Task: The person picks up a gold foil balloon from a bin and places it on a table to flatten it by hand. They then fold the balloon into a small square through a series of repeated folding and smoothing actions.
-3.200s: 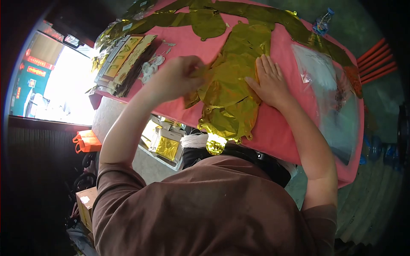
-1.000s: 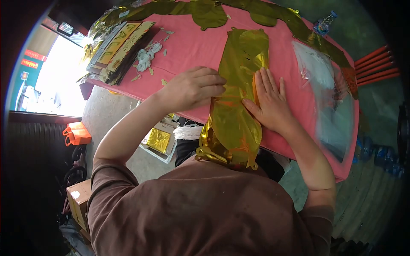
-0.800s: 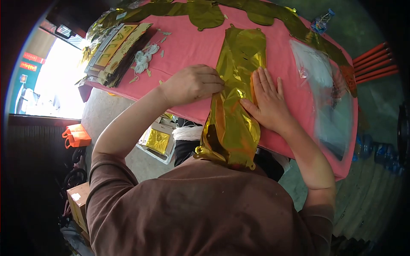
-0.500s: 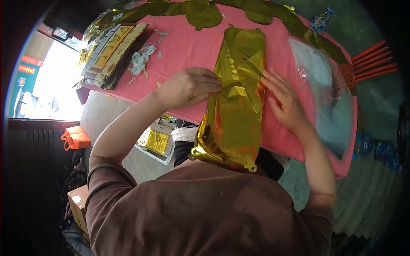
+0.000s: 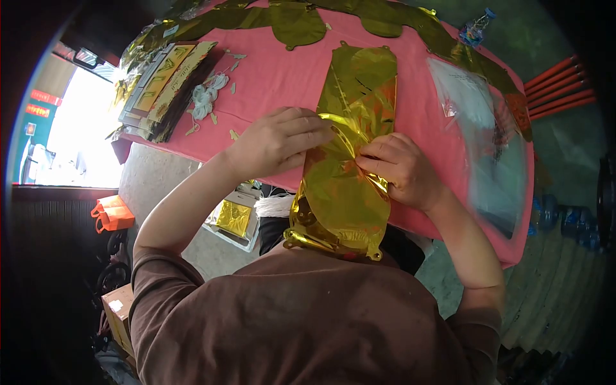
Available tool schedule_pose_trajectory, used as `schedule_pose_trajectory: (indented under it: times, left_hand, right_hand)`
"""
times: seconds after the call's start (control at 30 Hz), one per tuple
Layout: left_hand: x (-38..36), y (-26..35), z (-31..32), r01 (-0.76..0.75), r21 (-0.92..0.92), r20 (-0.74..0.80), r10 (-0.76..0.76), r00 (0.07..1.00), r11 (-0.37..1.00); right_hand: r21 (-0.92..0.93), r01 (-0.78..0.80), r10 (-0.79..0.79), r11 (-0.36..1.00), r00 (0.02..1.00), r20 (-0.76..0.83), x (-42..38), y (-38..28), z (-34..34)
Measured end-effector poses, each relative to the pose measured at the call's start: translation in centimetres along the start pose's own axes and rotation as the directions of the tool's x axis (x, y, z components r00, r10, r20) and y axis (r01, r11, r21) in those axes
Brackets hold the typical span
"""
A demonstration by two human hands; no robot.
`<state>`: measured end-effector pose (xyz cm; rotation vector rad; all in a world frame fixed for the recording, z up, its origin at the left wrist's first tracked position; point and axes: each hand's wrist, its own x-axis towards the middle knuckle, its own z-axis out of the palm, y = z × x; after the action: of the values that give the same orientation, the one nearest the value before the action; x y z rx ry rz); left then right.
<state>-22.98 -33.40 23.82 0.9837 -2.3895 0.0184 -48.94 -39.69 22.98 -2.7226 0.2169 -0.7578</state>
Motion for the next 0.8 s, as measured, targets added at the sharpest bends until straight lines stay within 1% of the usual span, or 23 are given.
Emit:
schedule_pose_trajectory:
  times: [0.03,0.1,0.13,0.17,0.2,0.23,0.27,0.3,0.33,0.37,0.4,0.43,0.47,0.5,0.53,0.57,0.6,0.63,0.67,0.7,0.73,0.77,0.8]
  left_hand:
    - [-0.1,-0.2,0.1,-0.002,0.001,-0.001,0.002,1.0,1.0]
    - [-0.7,-0.7,0.4,-0.069,-0.105,0.035,0.073,0.997,0.992]
    - [-0.7,-0.8,0.5,-0.069,-0.105,0.035,0.073,0.997,0.992]
    - [-0.6,-0.9,0.6,-0.019,-0.179,0.036,0.026,0.999,0.984]
    - [-0.5,-1.0,0.7,0.03,-0.252,0.042,-0.02,0.999,0.967]
    - [-0.3,-0.9,0.7,0.028,-0.254,0.041,-0.018,0.999,0.967]
    - [-0.1,-0.9,0.5,0.171,-0.343,0.088,-0.149,0.985,0.924]
    - [0.2,-0.8,0.2,0.307,-0.421,0.145,-0.271,0.952,0.854]
    - [0.9,-0.7,-0.2,0.303,-0.42,0.142,-0.268,0.953,0.856]
    - [1.7,-0.8,-0.6,0.53,-0.446,0.314,-0.428,0.847,0.721]
    - [2.3,-1.0,-0.8,0.725,-0.424,0.482,-0.542,0.688,0.543]
    - [2.1,-2.0,0.5,0.665,-0.604,0.435,-0.518,0.737,0.438]
    - [2.4,-2.8,0.6,0.662,-0.606,0.43,-0.518,0.739,0.442]
    - [3.1,-3.1,0.3,0.755,-0.54,0.527,-0.55,0.648,0.373]
    - [3.7,-3.5,0.1,0.835,-0.461,0.615,-0.572,0.544,0.299]
    - [4.1,-4.0,0.1,0.834,-0.462,0.611,-0.574,0.546,0.301]
    - [4.5,-4.7,0.1,0.872,-0.399,0.657,-0.576,0.487,0.282]
    - [4.9,-5.3,0.1,0.906,-0.334,0.698,-0.577,0.424,0.262]
    - [5.1,-6.1,0.4,0.905,-0.334,0.696,-0.578,0.425,0.263]
    - [5.4,-6.6,0.5,0.926,-0.316,0.741,-0.556,0.376,0.205]
    - [5.5,-7.0,0.6,0.944,-0.294,0.784,-0.528,0.327,0.147]
    - [5.5,-7.2,0.7,0.944,-0.295,0.783,-0.529,0.328,0.149]
    - [5.5,-7.0,0.4,0.94,-0.332,0.797,-0.51,0.324,0.079]
  right_hand:
    - [-0.004,0.001,-0.001,1.0,1.0,-0.004,0.0,0.0,0.0]
    - [0.004,-0.009,0.009,1.0,1.0,0.001,0.0,0.0,0.0]
    - [0.013,-0.02,0.02,1.0,1.0,0.006,-0.1,0.0,-0.1]
    - [0.012,-0.021,0.021,1.0,1.0,0.007,-0.2,0.2,-0.1]
    - [0.112,-0.089,0.089,0.99,0.996,-0.001,-0.4,0.6,0.0]
    - [0.212,-0.154,0.158,0.965,0.987,-0.003,-0.6,0.9,0.2]
    - [0.209,-0.155,0.159,0.965,0.987,-0.004,-0.7,1.2,0.4]
    - [0.309,-0.228,0.258,0.923,0.964,-0.059,-0.7,1.4,0.5]
    - [0.41,-0.287,0.357,0.866,0.928,-0.103,-0.5,1.4,0.4]
    - [0.558,-0.504,0.595,0.659,0.803,0.023,-0.5,0.8,0.1]
    - [0.555,-0.501,0.592,0.663,0.805,0.02,-0.3,1.0,0.0]
    - [0.591,-0.554,0.679,0.586,0.734,0.015,0.0,1.3,0.0]
    - [0.626,-0.597,0.757,0.502,0.654,0.016,0.2,1.7,0.1]
    - [0.609,-0.541,0.726,0.579,0.683,-0.084,0.2,2.4,0.3]
    - [0.607,-0.539,0.723,0.583,0.686,-0.085,0.2,3.1,0.3]
    - [0.534,-0.612,0.738,0.584,0.673,-0.035,0.1,3.8,0.1]
    - [0.454,-0.676,0.755,0.58,0.656,0.012,0.3,4.2,-0.1]
    - [0.453,-0.674,0.753,0.583,0.658,0.011,0.6,4.5,-0.2]
    - [0.418,-0.715,0.778,0.561,0.628,0.03,1.0,4.6,-0.3]
    - [0.381,-0.753,0.802,0.536,0.596,0.048,1.4,4.8,-0.4]
    - [0.381,-0.751,0.801,0.539,0.597,0.046,1.6,5.1,-0.4]
    - [0.386,-0.785,0.821,0.485,0.561,0.109,1.8,5.5,-0.4]
    - [0.387,-0.816,0.836,0.43,0.522,0.172,1.9,5.8,-0.4]
